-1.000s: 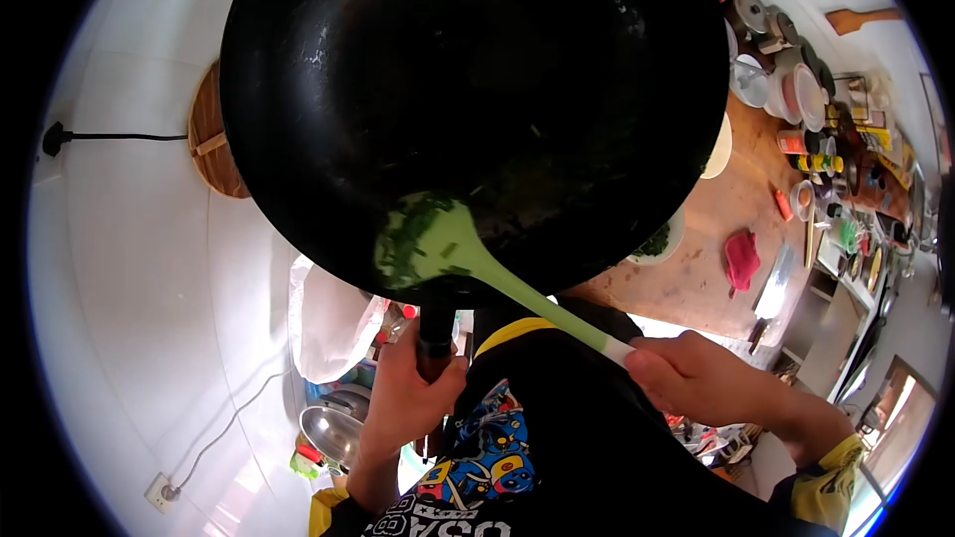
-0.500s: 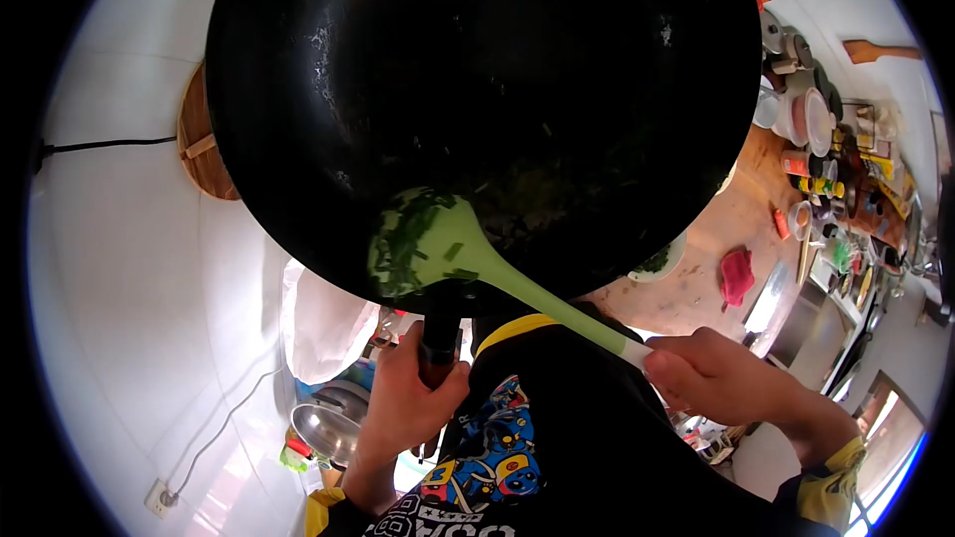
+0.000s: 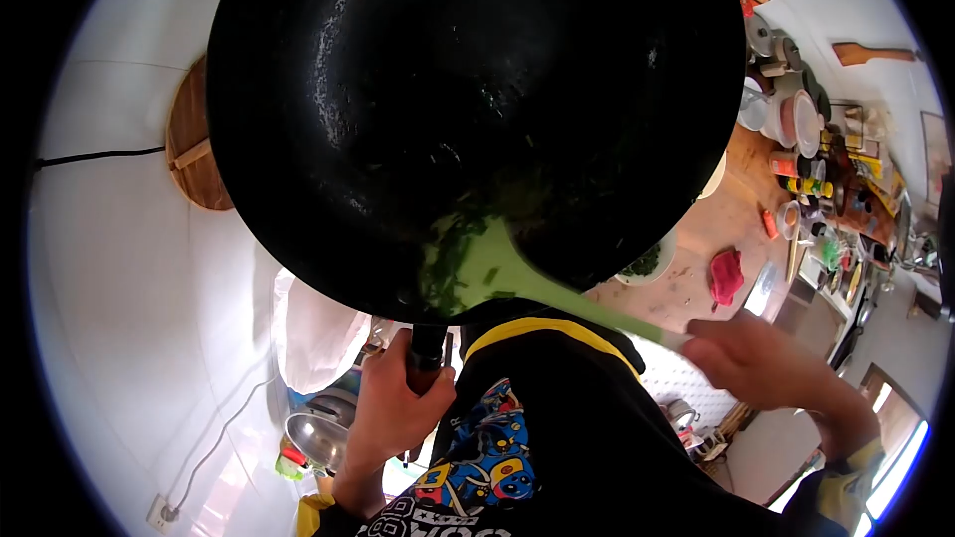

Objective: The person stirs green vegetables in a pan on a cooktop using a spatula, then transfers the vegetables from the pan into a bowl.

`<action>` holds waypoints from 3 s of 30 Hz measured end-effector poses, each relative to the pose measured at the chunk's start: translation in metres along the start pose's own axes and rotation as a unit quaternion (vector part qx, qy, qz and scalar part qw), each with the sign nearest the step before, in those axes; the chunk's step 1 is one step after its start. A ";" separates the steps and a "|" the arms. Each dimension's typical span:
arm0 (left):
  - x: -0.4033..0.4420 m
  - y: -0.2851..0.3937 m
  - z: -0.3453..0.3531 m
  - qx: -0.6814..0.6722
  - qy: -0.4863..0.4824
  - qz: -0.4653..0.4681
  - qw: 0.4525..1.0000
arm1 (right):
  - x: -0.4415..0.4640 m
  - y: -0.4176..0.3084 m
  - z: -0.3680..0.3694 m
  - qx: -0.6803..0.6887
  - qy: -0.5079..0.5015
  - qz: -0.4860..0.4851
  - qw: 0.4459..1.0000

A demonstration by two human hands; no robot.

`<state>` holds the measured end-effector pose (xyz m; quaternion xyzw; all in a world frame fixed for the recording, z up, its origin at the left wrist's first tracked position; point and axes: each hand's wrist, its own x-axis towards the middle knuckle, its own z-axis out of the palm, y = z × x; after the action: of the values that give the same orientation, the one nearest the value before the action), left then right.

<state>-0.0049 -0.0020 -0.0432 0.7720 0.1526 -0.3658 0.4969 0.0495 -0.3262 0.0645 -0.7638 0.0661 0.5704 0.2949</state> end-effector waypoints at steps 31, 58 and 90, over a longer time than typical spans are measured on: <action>-0.017 -0.008 -0.014 0.005 0.002 0.058 0.998 | -0.012 0.021 0.013 -0.042 0.112 0.038 0.992; -0.022 -0.003 -0.024 0.018 0.007 0.011 1.000 | -0.017 -0.002 0.017 -0.085 0.223 0.085 0.967; -0.020 -0.006 -0.012 0.077 0.040 0.057 0.995 | -0.032 0.021 0.050 -0.094 0.368 0.031 0.924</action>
<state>-0.0174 0.0143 -0.0299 0.8295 0.0995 -0.3160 0.4497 -0.0120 -0.3249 0.0772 -0.9418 0.1394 0.2613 0.1589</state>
